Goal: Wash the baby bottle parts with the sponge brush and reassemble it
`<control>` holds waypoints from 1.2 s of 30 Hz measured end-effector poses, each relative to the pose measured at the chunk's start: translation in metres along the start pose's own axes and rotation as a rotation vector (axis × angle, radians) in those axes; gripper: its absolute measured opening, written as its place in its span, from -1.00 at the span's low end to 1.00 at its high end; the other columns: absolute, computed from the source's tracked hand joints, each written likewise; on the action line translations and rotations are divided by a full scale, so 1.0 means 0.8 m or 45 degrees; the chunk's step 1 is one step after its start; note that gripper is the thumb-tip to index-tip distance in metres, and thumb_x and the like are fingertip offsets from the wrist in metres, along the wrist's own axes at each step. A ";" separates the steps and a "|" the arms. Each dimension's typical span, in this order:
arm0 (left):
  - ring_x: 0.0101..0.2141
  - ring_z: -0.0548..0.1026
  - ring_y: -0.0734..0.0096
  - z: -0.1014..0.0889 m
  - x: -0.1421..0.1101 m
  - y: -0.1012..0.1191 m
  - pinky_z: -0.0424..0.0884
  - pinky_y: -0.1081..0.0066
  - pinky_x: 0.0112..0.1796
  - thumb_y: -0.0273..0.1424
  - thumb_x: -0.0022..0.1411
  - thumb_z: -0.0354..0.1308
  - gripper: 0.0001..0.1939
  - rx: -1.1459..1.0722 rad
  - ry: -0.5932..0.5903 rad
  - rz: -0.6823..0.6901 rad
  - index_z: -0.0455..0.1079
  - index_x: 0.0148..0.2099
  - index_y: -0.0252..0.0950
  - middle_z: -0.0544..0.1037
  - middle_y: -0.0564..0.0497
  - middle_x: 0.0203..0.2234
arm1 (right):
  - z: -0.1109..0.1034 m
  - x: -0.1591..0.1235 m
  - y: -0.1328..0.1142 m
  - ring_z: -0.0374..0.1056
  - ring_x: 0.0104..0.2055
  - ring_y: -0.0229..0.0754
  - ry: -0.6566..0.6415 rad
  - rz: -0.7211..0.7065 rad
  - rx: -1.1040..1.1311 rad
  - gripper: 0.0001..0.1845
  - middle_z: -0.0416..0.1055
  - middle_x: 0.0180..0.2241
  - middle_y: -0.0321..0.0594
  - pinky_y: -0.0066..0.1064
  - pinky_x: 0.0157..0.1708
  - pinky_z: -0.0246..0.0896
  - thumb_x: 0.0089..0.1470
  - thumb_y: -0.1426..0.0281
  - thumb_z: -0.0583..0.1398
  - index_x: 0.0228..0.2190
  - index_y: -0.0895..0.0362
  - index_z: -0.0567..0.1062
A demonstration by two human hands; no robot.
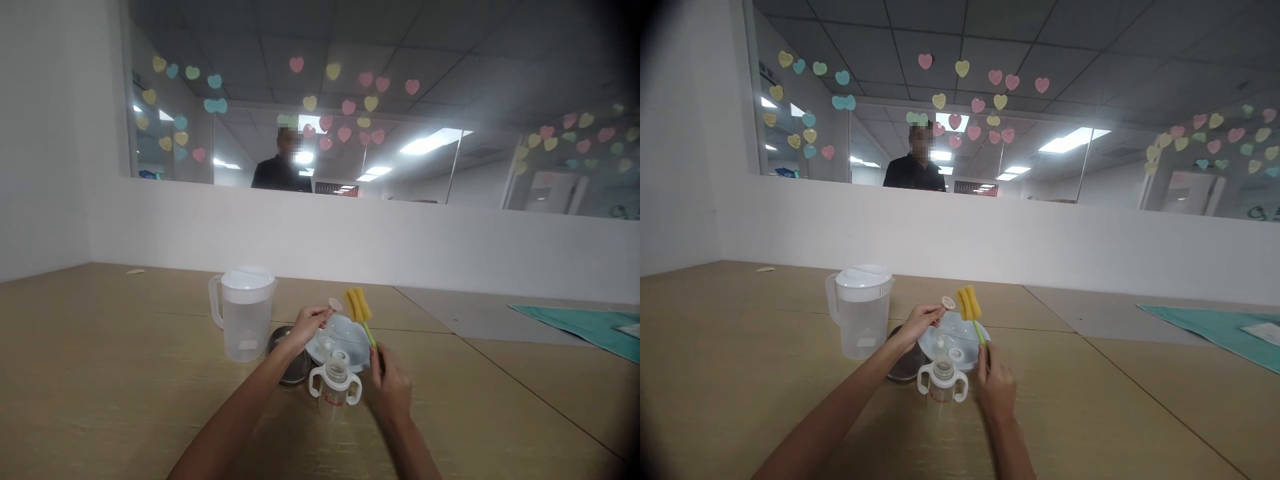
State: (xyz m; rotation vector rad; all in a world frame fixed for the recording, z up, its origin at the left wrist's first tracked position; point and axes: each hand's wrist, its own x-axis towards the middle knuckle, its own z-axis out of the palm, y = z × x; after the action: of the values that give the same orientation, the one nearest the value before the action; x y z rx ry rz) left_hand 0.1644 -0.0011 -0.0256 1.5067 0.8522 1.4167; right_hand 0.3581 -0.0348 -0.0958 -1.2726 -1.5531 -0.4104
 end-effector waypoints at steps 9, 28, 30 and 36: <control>-0.42 0.43 0.49 -0.002 0.008 -0.003 0.34 0.46 -0.31 -0.17 -0.10 0.31 -0.58 -0.396 0.156 -0.047 0.50 -0.26 -0.40 0.54 -0.07 -0.40 | 0.008 -0.001 0.000 0.39 -0.33 -0.20 -0.209 -0.105 0.012 -0.45 0.49 -0.32 -0.11 -0.45 -0.35 0.18 0.19 0.09 -0.15 -0.23 0.16 0.47; -0.53 0.47 0.49 -0.001 0.008 0.006 0.41 0.46 -0.47 -0.29 -0.09 0.33 -0.66 -0.292 0.244 -0.034 0.47 -0.28 -0.42 0.54 -0.09 -0.43 | -0.002 -0.004 0.003 0.38 -0.43 -0.28 0.066 -0.158 -0.039 -0.58 0.51 -0.35 -0.14 -0.51 -0.40 0.16 0.19 0.20 -0.04 -0.24 0.19 0.50; -0.51 0.47 0.48 0.001 0.006 0.010 0.44 0.45 -0.46 -0.28 -0.06 0.31 -0.66 -0.293 0.258 -0.033 0.45 -0.27 -0.43 0.54 -0.11 -0.40 | -0.002 -0.005 0.004 0.36 -0.49 -0.31 0.049 -0.206 -0.018 -0.62 0.51 -0.41 -0.17 -0.52 -0.42 0.15 0.17 0.21 0.00 -0.30 0.18 0.51; -0.48 0.48 0.48 -0.018 0.010 0.023 0.45 0.44 -0.43 -0.28 0.09 0.19 -0.69 -0.033 0.354 -0.020 0.40 -0.18 -0.40 0.51 -0.09 -0.35 | -0.009 0.000 0.011 0.31 -0.58 -0.34 0.039 -0.290 -0.070 -0.63 0.44 -0.60 -0.25 -0.53 -0.50 0.07 0.10 0.19 0.06 -0.49 0.15 0.52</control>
State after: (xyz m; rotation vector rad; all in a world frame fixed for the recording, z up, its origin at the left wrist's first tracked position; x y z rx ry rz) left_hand 0.1496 0.0013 -0.0063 1.2988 1.0061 1.6435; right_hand 0.3695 -0.0367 -0.0958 -1.1287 -1.6772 -0.6186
